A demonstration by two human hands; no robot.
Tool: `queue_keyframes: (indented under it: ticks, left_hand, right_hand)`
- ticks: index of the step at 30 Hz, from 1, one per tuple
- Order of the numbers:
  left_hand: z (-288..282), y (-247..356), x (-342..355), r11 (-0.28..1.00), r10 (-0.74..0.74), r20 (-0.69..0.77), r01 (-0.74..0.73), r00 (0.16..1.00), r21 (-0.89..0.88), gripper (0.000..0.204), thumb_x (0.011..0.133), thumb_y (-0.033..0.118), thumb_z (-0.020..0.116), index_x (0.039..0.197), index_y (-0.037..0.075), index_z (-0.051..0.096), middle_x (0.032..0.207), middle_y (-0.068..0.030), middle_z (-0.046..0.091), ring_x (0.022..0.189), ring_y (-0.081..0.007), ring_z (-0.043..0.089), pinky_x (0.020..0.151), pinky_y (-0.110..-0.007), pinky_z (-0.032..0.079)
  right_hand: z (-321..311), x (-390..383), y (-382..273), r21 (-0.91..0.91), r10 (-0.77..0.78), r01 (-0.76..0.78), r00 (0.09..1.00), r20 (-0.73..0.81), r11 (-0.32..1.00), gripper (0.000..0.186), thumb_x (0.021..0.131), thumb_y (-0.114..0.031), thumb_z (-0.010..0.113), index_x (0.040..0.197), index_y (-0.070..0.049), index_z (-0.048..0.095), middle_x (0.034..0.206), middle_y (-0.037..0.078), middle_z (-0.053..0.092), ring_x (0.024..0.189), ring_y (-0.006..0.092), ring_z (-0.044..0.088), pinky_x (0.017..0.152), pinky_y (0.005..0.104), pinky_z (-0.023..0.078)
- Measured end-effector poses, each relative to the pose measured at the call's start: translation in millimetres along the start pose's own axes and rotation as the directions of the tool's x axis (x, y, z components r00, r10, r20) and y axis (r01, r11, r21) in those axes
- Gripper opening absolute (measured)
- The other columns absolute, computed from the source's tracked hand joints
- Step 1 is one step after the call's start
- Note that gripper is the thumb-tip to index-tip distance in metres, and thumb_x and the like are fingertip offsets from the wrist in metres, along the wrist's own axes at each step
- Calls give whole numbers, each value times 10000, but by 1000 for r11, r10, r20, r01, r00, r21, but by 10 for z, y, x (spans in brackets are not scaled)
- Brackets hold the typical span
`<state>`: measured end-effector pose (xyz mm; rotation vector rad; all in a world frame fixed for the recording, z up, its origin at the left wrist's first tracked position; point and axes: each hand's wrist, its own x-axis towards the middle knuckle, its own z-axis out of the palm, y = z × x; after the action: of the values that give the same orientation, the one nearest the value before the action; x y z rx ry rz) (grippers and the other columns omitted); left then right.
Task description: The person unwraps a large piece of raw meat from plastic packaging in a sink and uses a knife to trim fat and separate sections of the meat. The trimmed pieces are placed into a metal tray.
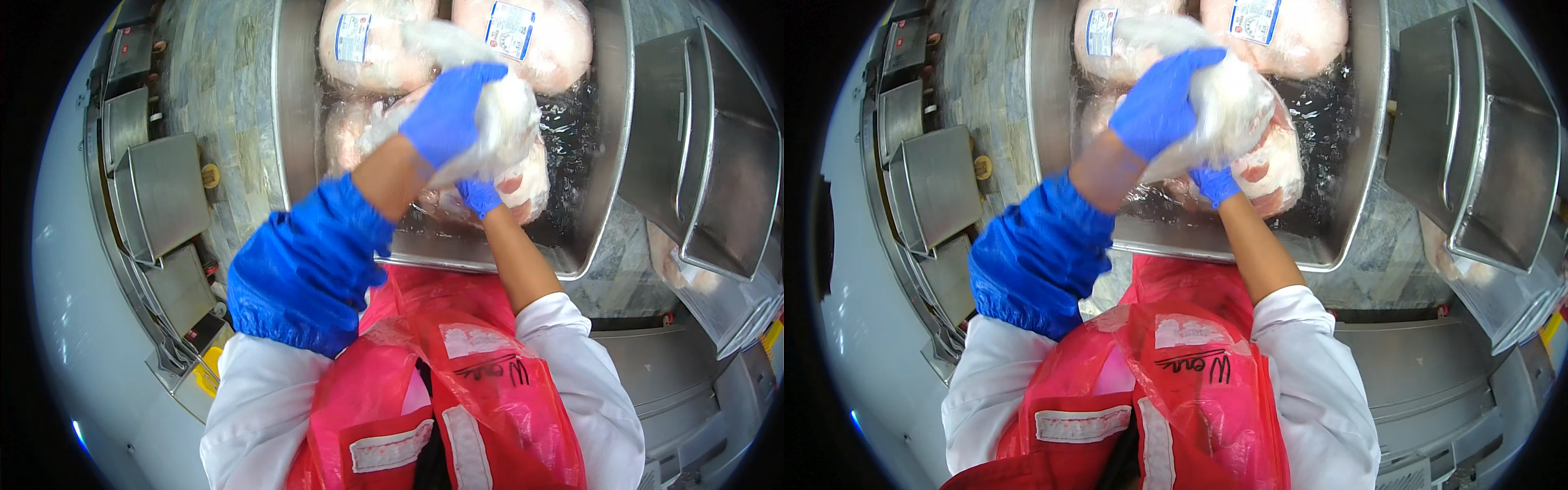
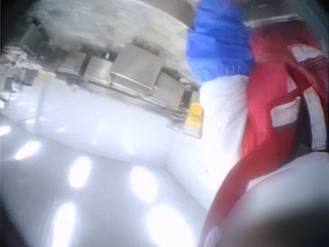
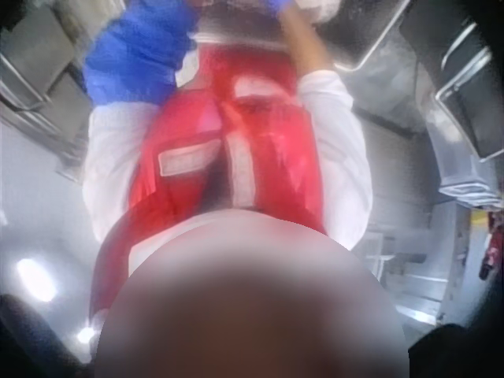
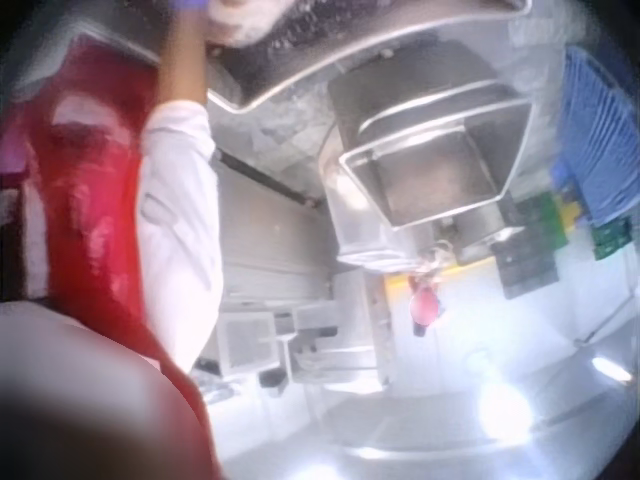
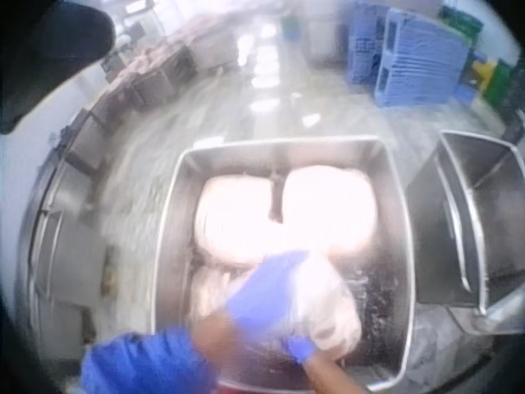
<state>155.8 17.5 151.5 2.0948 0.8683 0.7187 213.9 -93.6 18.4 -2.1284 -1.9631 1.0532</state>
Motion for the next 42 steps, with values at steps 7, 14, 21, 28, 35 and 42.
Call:
queue_keyframes:
  ticks: [7, 14, 21, 28, 35, 42]
  left_hand:
    - [-386, -272, 91, 246, -450, 607, 745, 655, -620, 333, 867, 256, 538, 1089, 8, 546, 997, -75, 601, 915, -142, 575, 857, -281, 458]
    - [-390, -668, -1770, 905, -422, -27, 418, 906, -82, 740, 705, 244, 681, 1293, -25, 321, 1215, -189, 469, 1170, -279, 423, 986, -357, 329]
    - [1174, -674, -1747, 661, -750, -566, 369, 342, -653, 522, 727, 210, 634, 1157, -22, 449, 1114, -183, 528, 1030, -308, 514, 930, -377, 373]
    - [1036, -587, -1832, 834, -542, -220, 551, 811, -24, 269, 731, 45, 479, 968, -24, 588, 937, -157, 611, 891, -307, 557, 800, -401, 424]
    - [649, 179, -1347, 740, -657, -171, 585, 734, -332, 285, 690, -2, 477, 952, -38, 585, 835, -161, 619, 786, -318, 577, 721, -392, 451]
    - [-122, 278, -999, 748, -658, -383, 503, 648, -434, 216, 649, -23, 514, 847, -32, 600, 771, -146, 612, 741, -288, 577, 661, -380, 453]
  right_hand:
    - [-171, -134, -86, -64, 13, -13, 1000, -4, 998, 304, 731, -127, 504, 1013, -48, 586, 1008, 181, 565, 1028, 360, 502, 906, 475, 364]
    - [6, -162, 381, -108, 89, -91, 996, -29, 990, 481, 835, -315, 454, 1257, -84, 445, 1308, 130, 423, 1233, 295, 344, 1034, 395, 249]
    - [-249, -439, 635, -53, 91, -86, 991, 96, 995, 441, 814, -264, 486, 1215, -79, 489, 1257, 162, 465, 1201, 310, 379, 1012, 379, 284]
    - [-8, -524, 1240, -332, -20, 53, 994, 104, 942, 394, 810, -196, 479, 1163, -24, 515, 1189, 190, 507, 1138, 342, 433, 999, 403, 296]
    - [-306, -616, 1212, 103, -28, 43, 988, -149, 994, 379, 798, -104, 455, 1163, -21, 510, 1184, 201, 505, 1128, 330, 447, 990, 400, 305]
    - [-1158, -566, 349, 72, -108, 131, 959, -262, 989, 364, 796, -110, 455, 1143, -12, 507, 1178, 199, 498, 1143, 335, 418, 982, 430, 294]
